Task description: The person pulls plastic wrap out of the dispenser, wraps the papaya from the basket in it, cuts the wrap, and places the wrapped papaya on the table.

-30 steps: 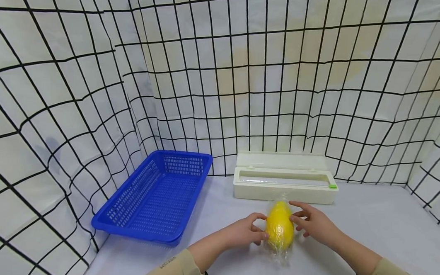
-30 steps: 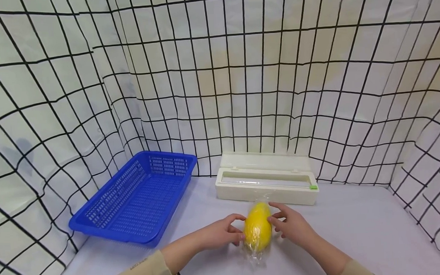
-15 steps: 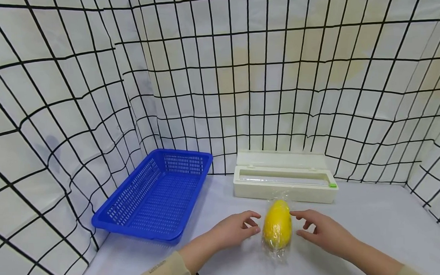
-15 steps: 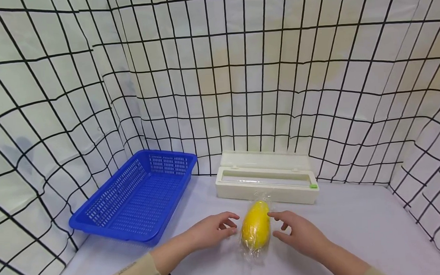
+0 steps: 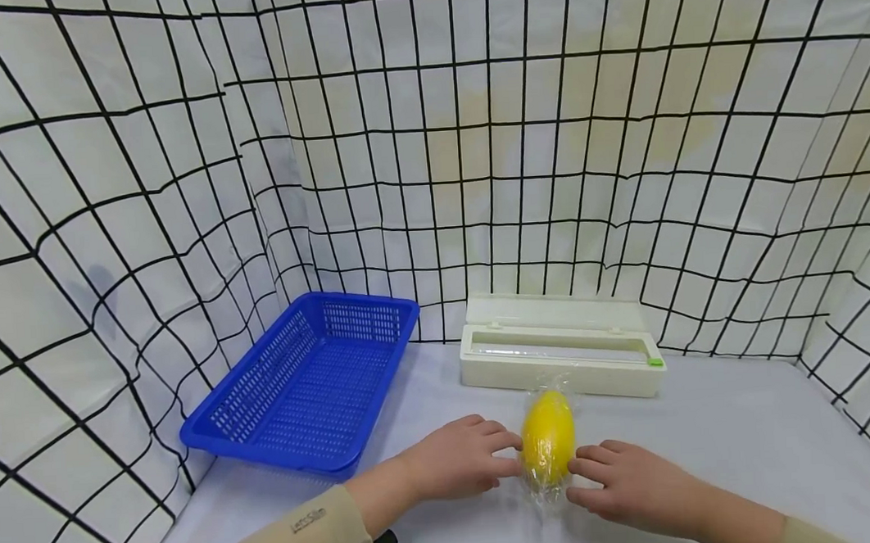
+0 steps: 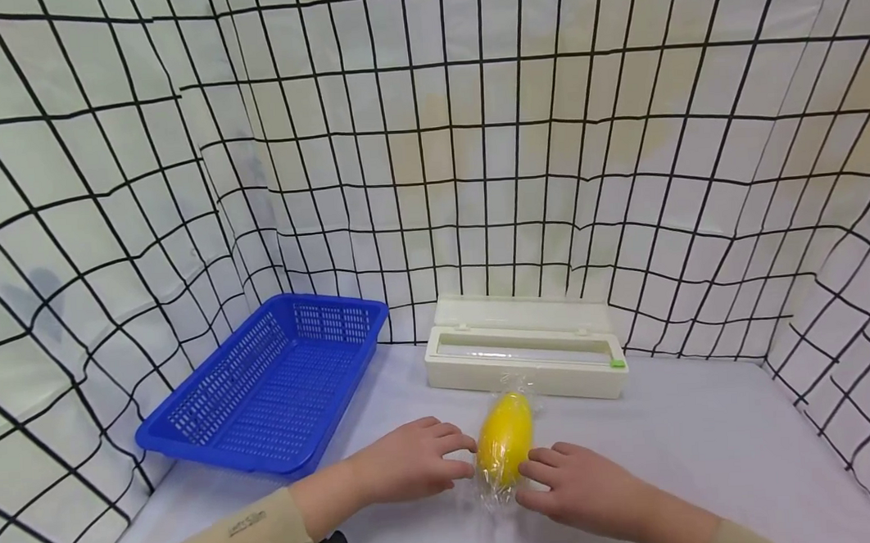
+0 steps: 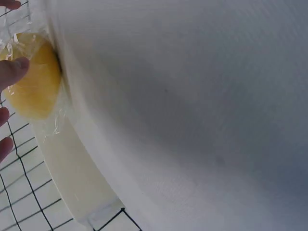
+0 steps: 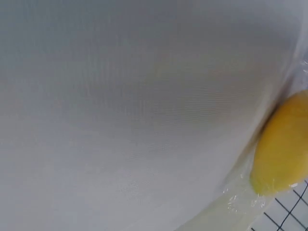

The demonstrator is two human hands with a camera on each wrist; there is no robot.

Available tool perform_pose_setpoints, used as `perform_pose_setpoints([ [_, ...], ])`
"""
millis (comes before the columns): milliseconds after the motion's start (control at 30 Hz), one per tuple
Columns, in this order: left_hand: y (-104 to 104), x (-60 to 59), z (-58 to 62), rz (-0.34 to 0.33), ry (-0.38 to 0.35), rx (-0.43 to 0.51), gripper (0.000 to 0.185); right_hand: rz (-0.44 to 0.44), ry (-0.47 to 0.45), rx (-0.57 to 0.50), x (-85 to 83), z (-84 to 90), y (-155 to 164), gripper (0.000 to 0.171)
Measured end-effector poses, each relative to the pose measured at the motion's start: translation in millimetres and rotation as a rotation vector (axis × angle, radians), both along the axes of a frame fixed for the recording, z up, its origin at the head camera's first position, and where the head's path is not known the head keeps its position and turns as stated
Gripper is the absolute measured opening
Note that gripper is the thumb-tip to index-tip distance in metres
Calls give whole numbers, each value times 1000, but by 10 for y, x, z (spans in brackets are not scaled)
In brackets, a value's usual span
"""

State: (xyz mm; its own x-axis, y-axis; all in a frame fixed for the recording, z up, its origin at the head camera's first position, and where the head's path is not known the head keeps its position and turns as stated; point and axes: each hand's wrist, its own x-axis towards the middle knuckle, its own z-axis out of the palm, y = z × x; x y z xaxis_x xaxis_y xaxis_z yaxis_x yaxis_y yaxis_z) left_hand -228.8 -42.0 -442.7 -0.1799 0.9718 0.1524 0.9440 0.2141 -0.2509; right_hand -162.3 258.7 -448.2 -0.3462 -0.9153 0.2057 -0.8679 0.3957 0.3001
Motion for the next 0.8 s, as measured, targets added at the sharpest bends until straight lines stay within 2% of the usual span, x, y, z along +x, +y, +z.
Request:
perform_pose_setpoints([
  [133,67,8,-43,-39,107,-90,35,72,113,66,-33,-58,-55,60],
  [233,123,18,-68,-54,132,-146,32,91,167,102,-56,-94,-103,65],
  [367,172,40,-80,-73,154,-176,27,85,194,141,-63,-103,-181,60],
  [500,200,58,-87,-75,142,-159,19,72,168,145,-73,-96,-200,48],
  [667,208,70,-73,-51,97,-133,17,77,93,20,-79,-102,-124,25],
  [800,181,55,-61,-20,62,-92,15,51,8,-75,-55,-62,-64,23],
])
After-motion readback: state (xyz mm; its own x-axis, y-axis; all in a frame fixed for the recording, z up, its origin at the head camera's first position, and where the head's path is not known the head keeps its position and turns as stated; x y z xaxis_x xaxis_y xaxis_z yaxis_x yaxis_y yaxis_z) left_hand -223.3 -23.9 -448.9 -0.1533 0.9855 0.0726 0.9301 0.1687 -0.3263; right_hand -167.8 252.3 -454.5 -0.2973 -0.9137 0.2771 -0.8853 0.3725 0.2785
